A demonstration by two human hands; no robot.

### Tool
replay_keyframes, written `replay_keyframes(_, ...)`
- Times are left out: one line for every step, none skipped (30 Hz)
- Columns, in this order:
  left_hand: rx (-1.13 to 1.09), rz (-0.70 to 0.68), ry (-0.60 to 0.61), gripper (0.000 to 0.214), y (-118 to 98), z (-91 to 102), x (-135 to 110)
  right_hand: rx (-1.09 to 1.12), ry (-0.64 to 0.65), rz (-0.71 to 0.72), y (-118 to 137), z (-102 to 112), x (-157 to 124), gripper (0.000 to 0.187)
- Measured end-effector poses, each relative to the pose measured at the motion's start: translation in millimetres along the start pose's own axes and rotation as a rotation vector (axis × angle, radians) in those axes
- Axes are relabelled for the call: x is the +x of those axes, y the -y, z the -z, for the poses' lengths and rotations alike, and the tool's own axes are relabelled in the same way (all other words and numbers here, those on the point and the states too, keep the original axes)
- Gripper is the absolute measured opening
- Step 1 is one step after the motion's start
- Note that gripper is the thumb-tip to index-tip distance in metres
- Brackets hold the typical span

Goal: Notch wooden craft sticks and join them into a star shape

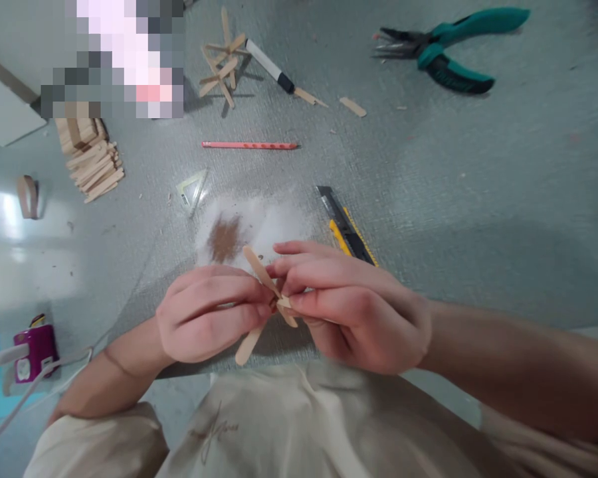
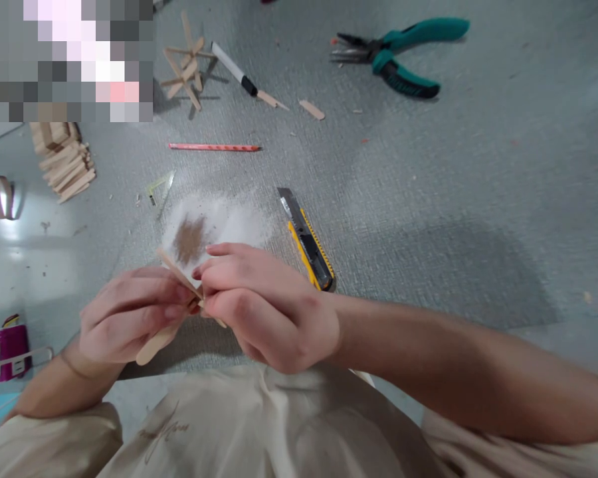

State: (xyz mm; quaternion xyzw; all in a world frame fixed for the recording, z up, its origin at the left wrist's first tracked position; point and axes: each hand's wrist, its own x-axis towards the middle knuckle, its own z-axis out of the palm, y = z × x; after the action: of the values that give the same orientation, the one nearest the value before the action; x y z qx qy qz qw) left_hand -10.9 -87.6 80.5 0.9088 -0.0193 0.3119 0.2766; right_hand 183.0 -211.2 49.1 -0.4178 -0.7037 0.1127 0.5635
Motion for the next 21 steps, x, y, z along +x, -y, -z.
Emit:
replay_keyframes(-0.013, -0.047, -0.019, 0.003, 2, -0.1, -1, 0.007, -0.004, -0.001, 1, -1, 0, 0.024)
replay_keyframes(-0.02, -0.06, 0.005, 0.004, 3, -0.1, -2, 0.011, -0.012, -0.006, 1, -2, -1, 0.022)
replay_keyframes(-0.038, -0.055, -0.005, 0.004, 4, 0.1, -2, 0.007, -0.021, -0.015, 1, -3, -1, 0.02)
replay_keyframes(-0.061, -0.059, -0.003, 0.003, 4, 0.6, -1, -0.004, -0.039, -0.02, 1, -4, -2, 0.017)
replay_keyframes(-0.075, -0.034, 0.028, 0.004, 3, 1.6, 1, -0.015, -0.055, -0.016, -1, -5, -2, 0.017)
replay_keyframes(-0.058, 0.02, 0.061, 0.005, 2, 3.1, 5, -0.021, -0.055, -0.006, -2, -6, -2, 0.016)
replay_keyframes(-0.025, 0.061, 0.1, 0.005, 1, 4.9, 8, -0.021, -0.041, 0.015, -5, -6, -2, 0.016)
replay_keyframes(0.0, 0.082, 0.11, 0.005, -1, 6.9, 12, -0.017, -0.029, 0.035, -6, -6, -2, 0.016)
replay_keyframes(0.011, 0.126, 0.128, 0.006, -3, 8.9, 17, -0.009, -0.008, 0.047, -8, -6, -1, 0.015)
replay_keyframes(0.013, 0.153, 0.139, 0.006, -5, 10.7, 20, -0.004, 0.009, 0.046, -9, -5, -1, 0.015)
replay_keyframes(0.013, 0.166, 0.146, 0.007, -6, 12.2, 24, -0.001, 0.022, 0.03, -9, -4, 0, 0.015)
replay_keyframes(0.02, 0.164, 0.157, 0.008, -6, 13.3, 26, 0.001, 0.031, 0.007, -9, -3, 0, 0.015)
replay_keyframes(0.029, 0.14, 0.166, 0.009, -6, 14.1, 27, 0.005, 0.037, -0.021, -7, -3, 0, 0.015)
replay_keyframes(0.04, 0.104, 0.18, 0.009, -6, 14.5, 27, 0.007, 0.043, -0.053, -6, -2, 1, 0.015)
replay_keyframes(0.047, 0.068, 0.194, 0.009, -5, 14.6, 27, 0.009, 0.043, -0.083, -5, -2, 1, 0.015)
replay_keyframes(0.048, 0.042, 0.197, 0.009, -4, 14.5, 25, 0.014, 0.038, -0.111, -3, -2, 1, 0.015)
replay_keyframes(0.043, 0.031, 0.191, 0.009, -4, 14.4, 24, 0.021, 0.032, -0.135, -2, -2, 2, 0.015)
replay_keyframes(0.036, 0.033, 0.182, 0.009, -4, 14.1, 23, 0.03, 0.025, -0.155, -1, -2, 2, 0.014)
replay_keyframes(0.031, 0.044, 0.172, 0.009, -4, 13.9, 22, 0.042, 0.02, -0.169, 0, -2, 3, 0.013)
replay_keyframes(0.028, 0.053, 0.162, 0.009, -5, 13.7, 21, 0.054, 0.021, -0.18, 1, -2, 3, 0.013)
replay_keyframes(0.032, 0.05, 0.161, 0.01, -7, 13.7, 22, 0.064, 0.026, -0.19, 1, -2, 4, 0.012)
